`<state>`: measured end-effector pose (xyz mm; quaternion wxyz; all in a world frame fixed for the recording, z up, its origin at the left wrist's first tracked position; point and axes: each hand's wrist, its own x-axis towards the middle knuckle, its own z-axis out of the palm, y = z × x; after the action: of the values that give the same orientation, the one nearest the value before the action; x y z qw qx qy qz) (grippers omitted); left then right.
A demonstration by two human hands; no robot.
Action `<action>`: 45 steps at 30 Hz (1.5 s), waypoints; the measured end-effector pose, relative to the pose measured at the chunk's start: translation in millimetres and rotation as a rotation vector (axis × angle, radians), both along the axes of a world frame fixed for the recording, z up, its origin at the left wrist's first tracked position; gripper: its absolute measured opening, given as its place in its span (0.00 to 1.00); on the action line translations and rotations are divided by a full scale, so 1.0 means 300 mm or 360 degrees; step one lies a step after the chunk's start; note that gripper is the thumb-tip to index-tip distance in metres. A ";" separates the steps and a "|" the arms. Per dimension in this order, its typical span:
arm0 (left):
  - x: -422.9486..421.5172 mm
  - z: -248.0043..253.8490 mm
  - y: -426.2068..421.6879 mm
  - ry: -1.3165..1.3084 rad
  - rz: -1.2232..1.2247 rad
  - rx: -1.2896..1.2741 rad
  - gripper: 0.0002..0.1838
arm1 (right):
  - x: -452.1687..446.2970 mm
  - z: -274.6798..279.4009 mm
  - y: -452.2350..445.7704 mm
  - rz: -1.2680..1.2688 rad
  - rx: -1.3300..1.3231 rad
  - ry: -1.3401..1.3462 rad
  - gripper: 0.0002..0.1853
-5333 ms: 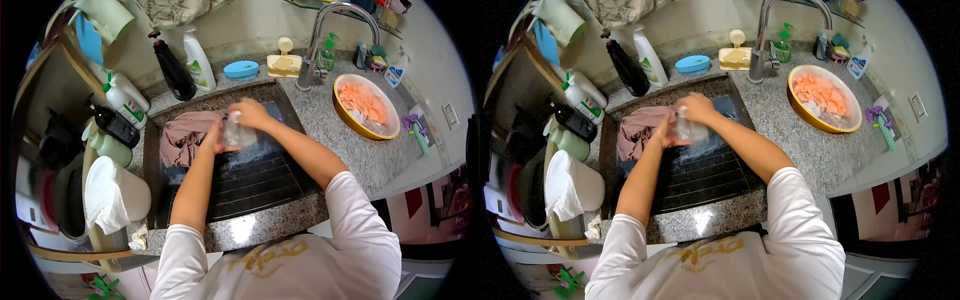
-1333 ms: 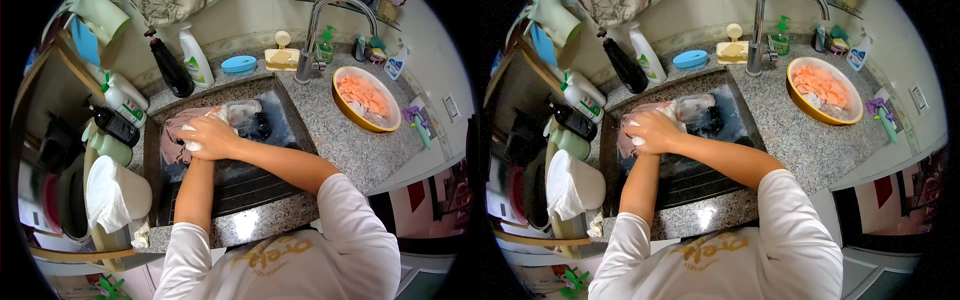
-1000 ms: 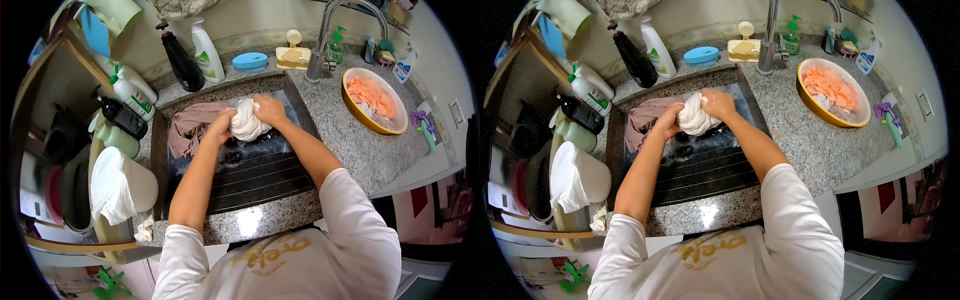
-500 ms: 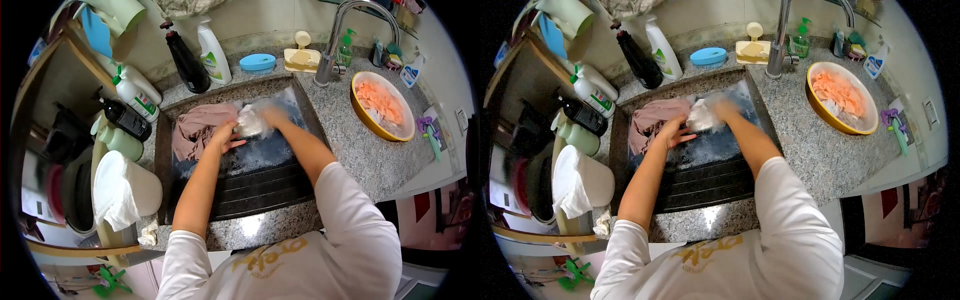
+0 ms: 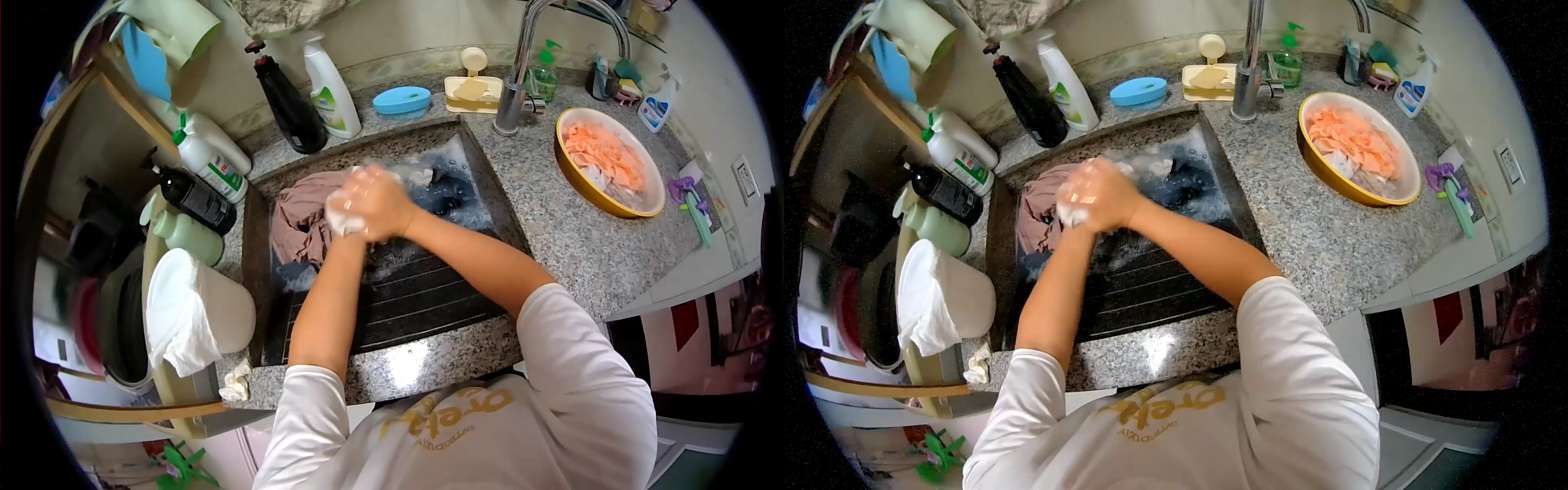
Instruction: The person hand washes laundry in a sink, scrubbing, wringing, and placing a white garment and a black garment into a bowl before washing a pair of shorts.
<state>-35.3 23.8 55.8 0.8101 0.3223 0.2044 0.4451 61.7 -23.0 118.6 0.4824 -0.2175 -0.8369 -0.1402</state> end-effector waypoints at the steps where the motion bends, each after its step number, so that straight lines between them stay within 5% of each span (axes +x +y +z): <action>1: 0.014 -0.015 -0.004 0.0001 0.0069 -0.0030 0.22 | 0.034 -0.029 0.044 -0.0081 -0.0178 0.0103 0.16; 4: 0.025 0.006 -0.010 0.0185 0.0210 -0.0242 0.20 | 0.157 -0.127 0.129 -0.0394 -0.0643 0.0492 0.16; 6: 0.008 0.079 -0.028 0.0343 0.0126 -0.0400 0.18 | 0.226 -0.170 0.125 -0.0593 -0.0913 0.0343 0.17; 9: -0.037 0.107 -0.046 0.1336 -0.0029 -0.0144 0.19 | 0.281 -0.215 0.132 -0.0811 -0.0898 0.0070 0.19; 16: -0.122 0.051 -0.009 0.1248 0.0085 -0.0226 0.23 | 0.303 -0.405 0.091 -0.0925 -0.1104 -0.0769 0.23; 20: -0.117 0.055 -0.023 0.1181 0.0077 -0.0251 0.25 | 0.315 -0.542 0.249 -0.1166 -0.1478 -0.0460 0.28; 21: -0.115 0.067 -0.036 0.1146 0.0111 -0.0267 0.27 | 0.266 -0.446 0.277 -0.1267 -0.1958 0.0015 0.26; 23: -0.111 0.055 -0.037 0.1068 0.0177 -0.0414 0.27 | 0.260 -0.296 0.282 -0.0606 -0.1929 -0.0542 0.21; 25: -0.092 0.061 -0.035 0.0977 0.0226 -0.0558 0.27 | 0.193 -0.157 0.263 -0.0322 -0.1911 -0.0448 0.14; 27: -0.075 0.098 -0.038 0.0674 -0.0135 -0.0634 0.31 | 0.097 0.066 0.075 -0.0298 -0.1229 -0.0335 0.15; 29: -0.065 0.030 -0.015 0.0490 -0.0092 -0.0205 0.29 | 0.019 0.135 -0.021 -0.0063 -0.0699 -0.0255 0.08; 34: -0.048 0.015 0.011 -0.0067 -0.0212 0.0080 0.26 | -0.082 0.048 -0.089 0.0176 -0.0081 -0.0156 0.09; 38: -0.008 -0.002 0.017 -0.0326 -0.0313 -0.0016 0.23 | 0.063 -0.057 0.069 -0.0100 -0.0341 0.0271 0.11; 39: 0.034 0.053 -0.031 0.0202 0.0119 -0.0182 0.23 | 0.112 -0.092 0.110 -0.0230 -0.0371 0.0432 0.12; 40: 0.028 0.036 -0.028 0.0249 0.0180 -0.0154 0.22 | 0.157 -0.130 0.124 -0.0405 -0.0612 0.0443 0.13; 43: 0.011 0.082 -0.044 0.0577 0.0187 -0.0331 0.19 | 0.256 -0.168 0.136 -0.0635 -0.0674 0.0265 0.13; 45: -0.010 0.077 -0.038 0.1145 0.0094 -0.0151 0.20 | 0.290 -0.177 0.134 -0.0768 -0.0718 0.0124 0.14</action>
<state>-38.4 12.5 79.0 0.6874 0.4141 0.5059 0.3164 148.8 17.2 65.5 0.4067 -0.5160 -0.7520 -0.0532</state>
